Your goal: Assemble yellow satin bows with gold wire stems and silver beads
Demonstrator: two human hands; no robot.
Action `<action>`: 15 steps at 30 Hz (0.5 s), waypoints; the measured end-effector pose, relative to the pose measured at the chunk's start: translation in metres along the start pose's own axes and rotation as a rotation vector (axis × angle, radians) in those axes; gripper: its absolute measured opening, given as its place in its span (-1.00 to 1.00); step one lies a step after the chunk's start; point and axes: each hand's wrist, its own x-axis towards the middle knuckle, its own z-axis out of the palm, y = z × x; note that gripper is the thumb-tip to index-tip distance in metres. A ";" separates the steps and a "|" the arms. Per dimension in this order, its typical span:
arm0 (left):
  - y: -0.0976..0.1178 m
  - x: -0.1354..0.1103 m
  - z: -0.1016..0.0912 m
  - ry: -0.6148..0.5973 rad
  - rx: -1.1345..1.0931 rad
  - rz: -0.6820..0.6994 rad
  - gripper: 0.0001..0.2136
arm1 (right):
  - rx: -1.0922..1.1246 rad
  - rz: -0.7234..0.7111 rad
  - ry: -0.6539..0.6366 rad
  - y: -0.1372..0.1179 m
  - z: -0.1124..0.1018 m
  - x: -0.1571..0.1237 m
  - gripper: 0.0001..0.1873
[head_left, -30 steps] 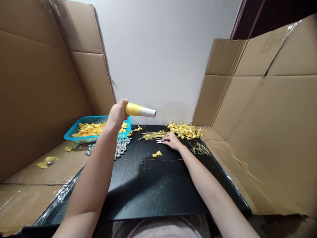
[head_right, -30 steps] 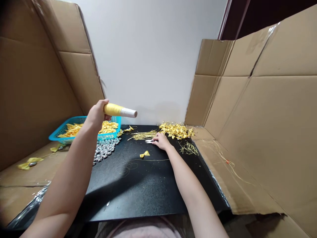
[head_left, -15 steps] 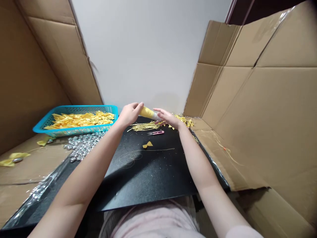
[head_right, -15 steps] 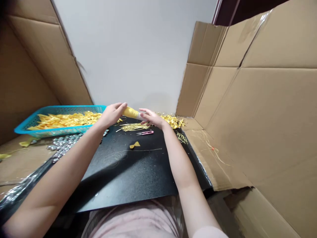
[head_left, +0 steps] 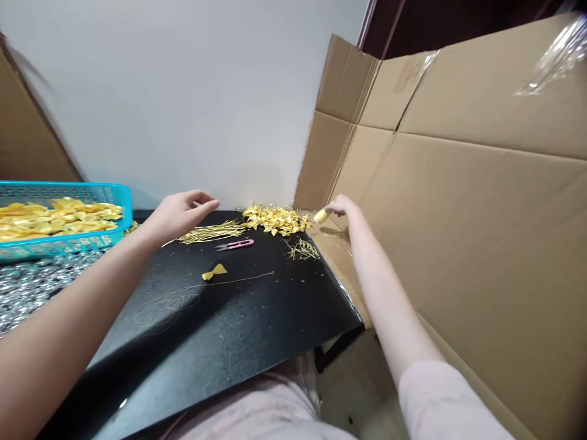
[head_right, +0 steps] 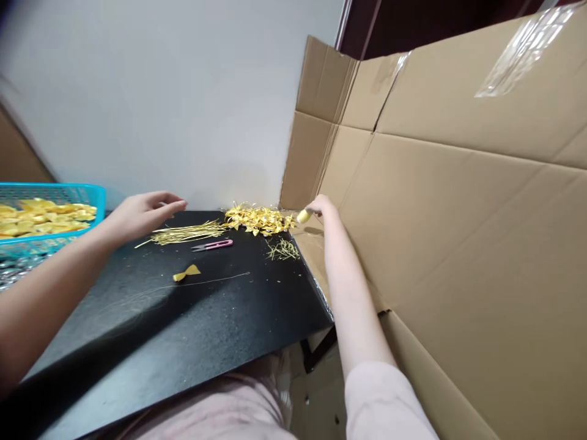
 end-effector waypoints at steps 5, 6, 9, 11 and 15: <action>0.003 0.000 0.005 -0.005 0.023 0.023 -0.71 | -0.066 0.111 0.008 0.011 0.019 0.032 -0.73; 0.003 0.000 0.006 -0.010 0.029 0.028 -0.70 | -0.073 0.122 0.012 0.011 0.022 0.037 -0.73; 0.003 0.001 0.007 -0.028 0.067 0.024 -0.67 | -0.093 0.148 0.011 0.012 0.030 0.049 -0.76; 0.002 0.001 0.006 -0.046 0.090 0.019 -0.65 | -0.093 0.153 0.002 0.014 0.033 0.052 -0.78; 0.004 -0.004 0.010 -0.126 0.093 0.117 -0.67 | -0.051 0.069 -0.021 0.019 0.036 0.050 -0.77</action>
